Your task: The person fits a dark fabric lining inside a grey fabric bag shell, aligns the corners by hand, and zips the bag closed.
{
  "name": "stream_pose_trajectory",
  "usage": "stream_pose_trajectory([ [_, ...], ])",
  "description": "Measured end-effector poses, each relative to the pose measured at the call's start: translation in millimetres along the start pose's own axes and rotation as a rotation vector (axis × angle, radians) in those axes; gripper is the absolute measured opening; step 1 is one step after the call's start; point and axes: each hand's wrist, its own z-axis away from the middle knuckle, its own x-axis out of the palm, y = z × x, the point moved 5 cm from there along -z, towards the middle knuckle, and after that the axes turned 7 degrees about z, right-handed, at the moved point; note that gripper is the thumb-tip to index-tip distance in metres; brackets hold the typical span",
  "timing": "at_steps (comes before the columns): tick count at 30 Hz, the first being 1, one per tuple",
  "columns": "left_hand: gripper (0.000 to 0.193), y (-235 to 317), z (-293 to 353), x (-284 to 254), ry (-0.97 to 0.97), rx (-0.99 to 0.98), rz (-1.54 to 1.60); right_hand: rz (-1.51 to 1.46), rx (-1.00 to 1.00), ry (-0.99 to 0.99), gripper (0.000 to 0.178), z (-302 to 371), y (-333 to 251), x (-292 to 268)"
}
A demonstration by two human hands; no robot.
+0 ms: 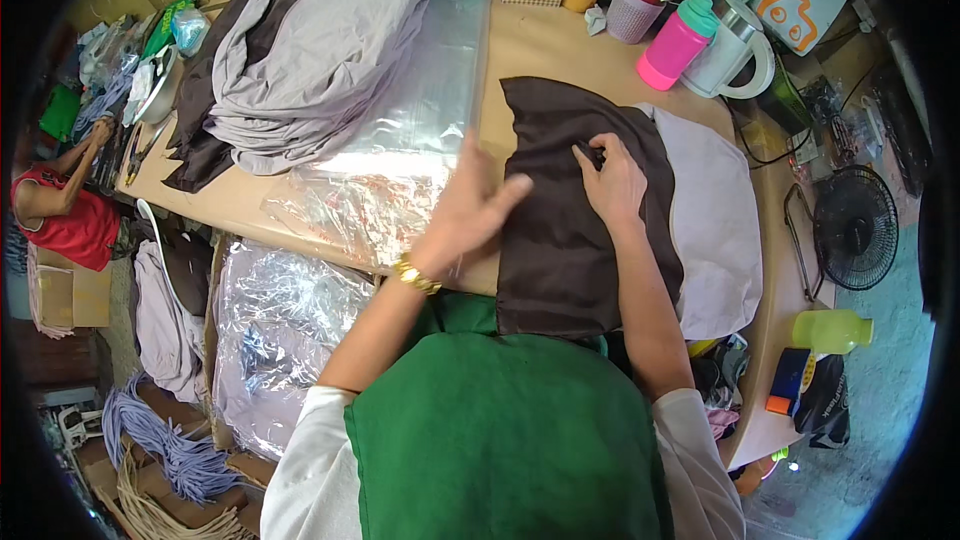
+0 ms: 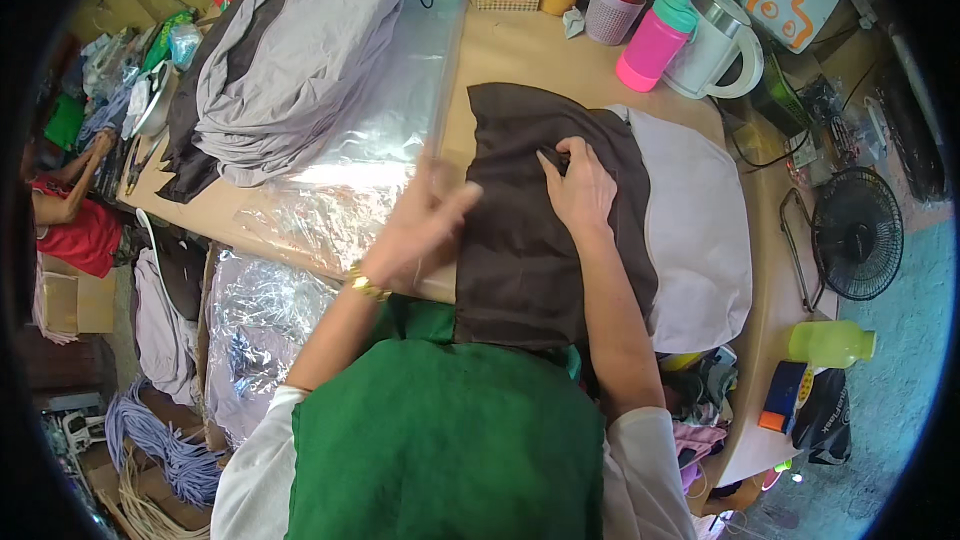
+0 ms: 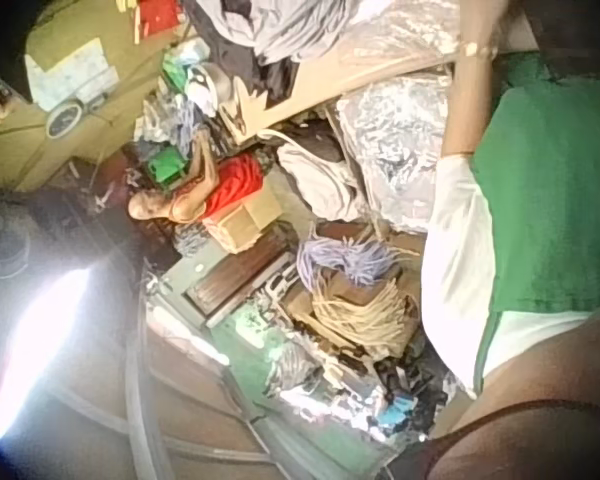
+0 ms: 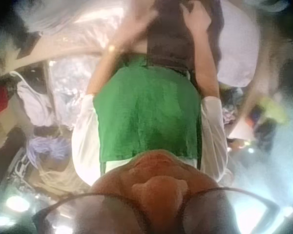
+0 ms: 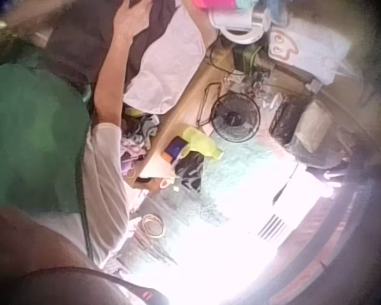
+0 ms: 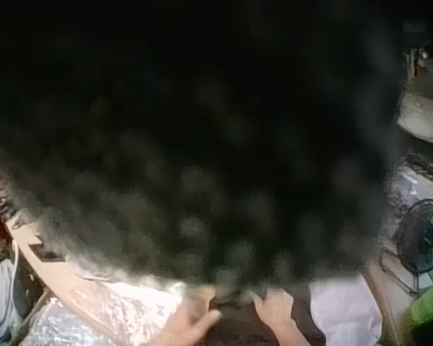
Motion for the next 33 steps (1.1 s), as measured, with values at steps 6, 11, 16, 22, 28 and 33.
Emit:
stream_pose_trajectory([
  [6,0.026,-2,-7,22,-0.325,-0.004,-0.203,0.111,0.042,-0.045,0.027,-28,34,5],
  [11,0.027,-13,-1,-31,-0.138,0.024,0.221,0.140,0.094,-0.056,0.025,-31,49,2],
  [16,0.018,4,-3,-72,-0.279,0.047,1.683,0.131,0.092,-0.047,0.024,-30,46,2],
  [22,0.043,12,-29,-1,0.004,-0.264,0.740,0.132,0.111,-0.042,0.024,-30,47,2],
  [28,0.033,-1,-39,62,-0.353,-0.037,-0.408,0.102,0.082,0.000,0.028,-31,52,2],
  [33,0.029,-20,-21,25,-0.282,-0.056,0.038,0.099,0.197,-0.206,0.031,-32,43,-3],
])
